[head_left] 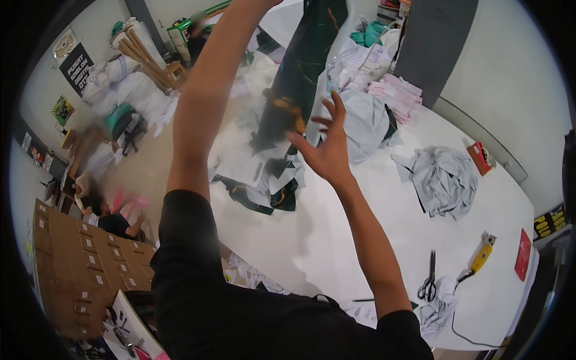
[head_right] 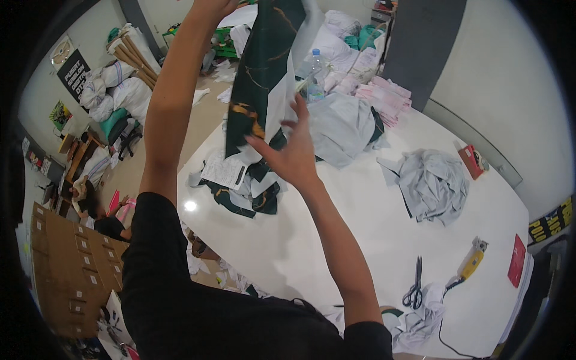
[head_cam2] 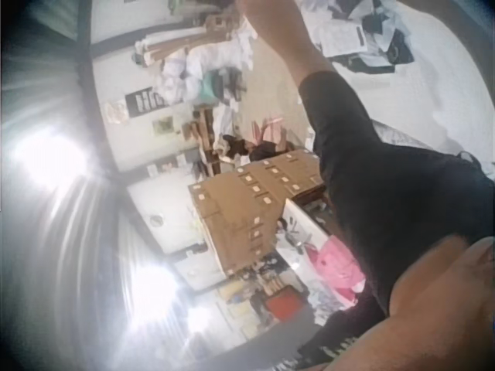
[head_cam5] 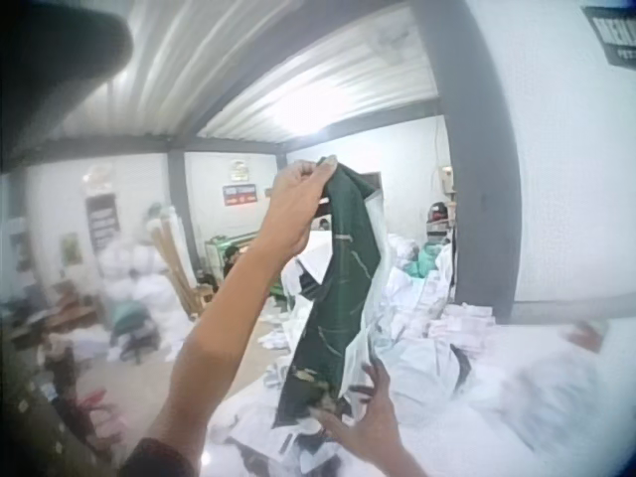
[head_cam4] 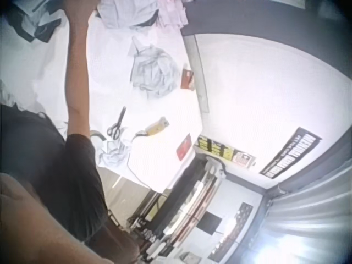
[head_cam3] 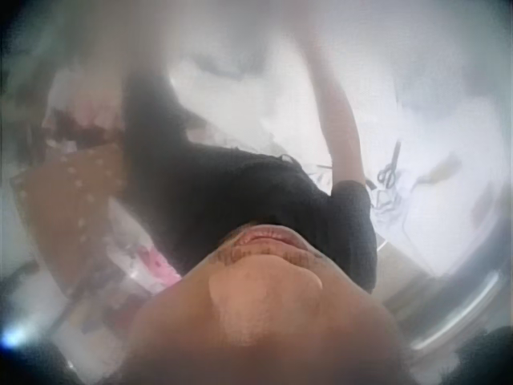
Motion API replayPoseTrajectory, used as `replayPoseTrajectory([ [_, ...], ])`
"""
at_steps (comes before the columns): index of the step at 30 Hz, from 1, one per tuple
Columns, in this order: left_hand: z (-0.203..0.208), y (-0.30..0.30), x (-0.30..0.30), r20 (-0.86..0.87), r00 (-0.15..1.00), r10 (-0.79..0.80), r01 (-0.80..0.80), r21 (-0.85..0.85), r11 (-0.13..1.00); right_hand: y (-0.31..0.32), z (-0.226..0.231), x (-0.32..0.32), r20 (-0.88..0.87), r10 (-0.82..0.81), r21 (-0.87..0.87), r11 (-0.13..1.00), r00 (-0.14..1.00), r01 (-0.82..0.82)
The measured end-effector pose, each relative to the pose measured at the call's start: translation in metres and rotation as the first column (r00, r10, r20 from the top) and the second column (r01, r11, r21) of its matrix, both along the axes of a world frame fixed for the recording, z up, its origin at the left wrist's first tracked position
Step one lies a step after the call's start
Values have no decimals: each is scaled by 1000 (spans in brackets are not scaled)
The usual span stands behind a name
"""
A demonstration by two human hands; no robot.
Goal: The person uses a template to mark a piece of white fabric with a pen and then cuts along the marked lines with scissors, later unfolding and smoothing a larger piece of green patterned fabric.
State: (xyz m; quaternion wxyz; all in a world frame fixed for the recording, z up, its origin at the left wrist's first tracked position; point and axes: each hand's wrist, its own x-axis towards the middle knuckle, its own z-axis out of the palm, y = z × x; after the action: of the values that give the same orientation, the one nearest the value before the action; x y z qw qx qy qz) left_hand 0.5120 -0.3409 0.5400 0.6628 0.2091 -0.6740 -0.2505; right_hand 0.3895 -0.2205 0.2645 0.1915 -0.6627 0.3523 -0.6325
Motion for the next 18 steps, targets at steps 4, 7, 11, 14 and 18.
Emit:
replayPoseTrajectory([
  [4, 1, 0, -17, 152, 943, 297, -288, -82, 954, -11, 23, -48, 136, 224, 100, 966, 965, -238],
  [7, -20, -20, 31, 171, 896, 410, -412, -24, 911, -11, 45, -156, -92, 7, 120, 993, 996, 4],
  [11, -73, -30, 40, 48, 975, 216, -221, 190, 957, -9, 109, -274, -230, -224, 203, 941, 947, 272],
  [14, -103, -42, 54, 217, 975, 37, -101, 290, 952, -15, 150, -297, -177, -150, 169, 969, 973, 180],
  [18, -127, -10, -3, 416, 904, -98, -38, 305, 952, -17, 179, -337, -115, -140, 172, 972, 983, 158],
])
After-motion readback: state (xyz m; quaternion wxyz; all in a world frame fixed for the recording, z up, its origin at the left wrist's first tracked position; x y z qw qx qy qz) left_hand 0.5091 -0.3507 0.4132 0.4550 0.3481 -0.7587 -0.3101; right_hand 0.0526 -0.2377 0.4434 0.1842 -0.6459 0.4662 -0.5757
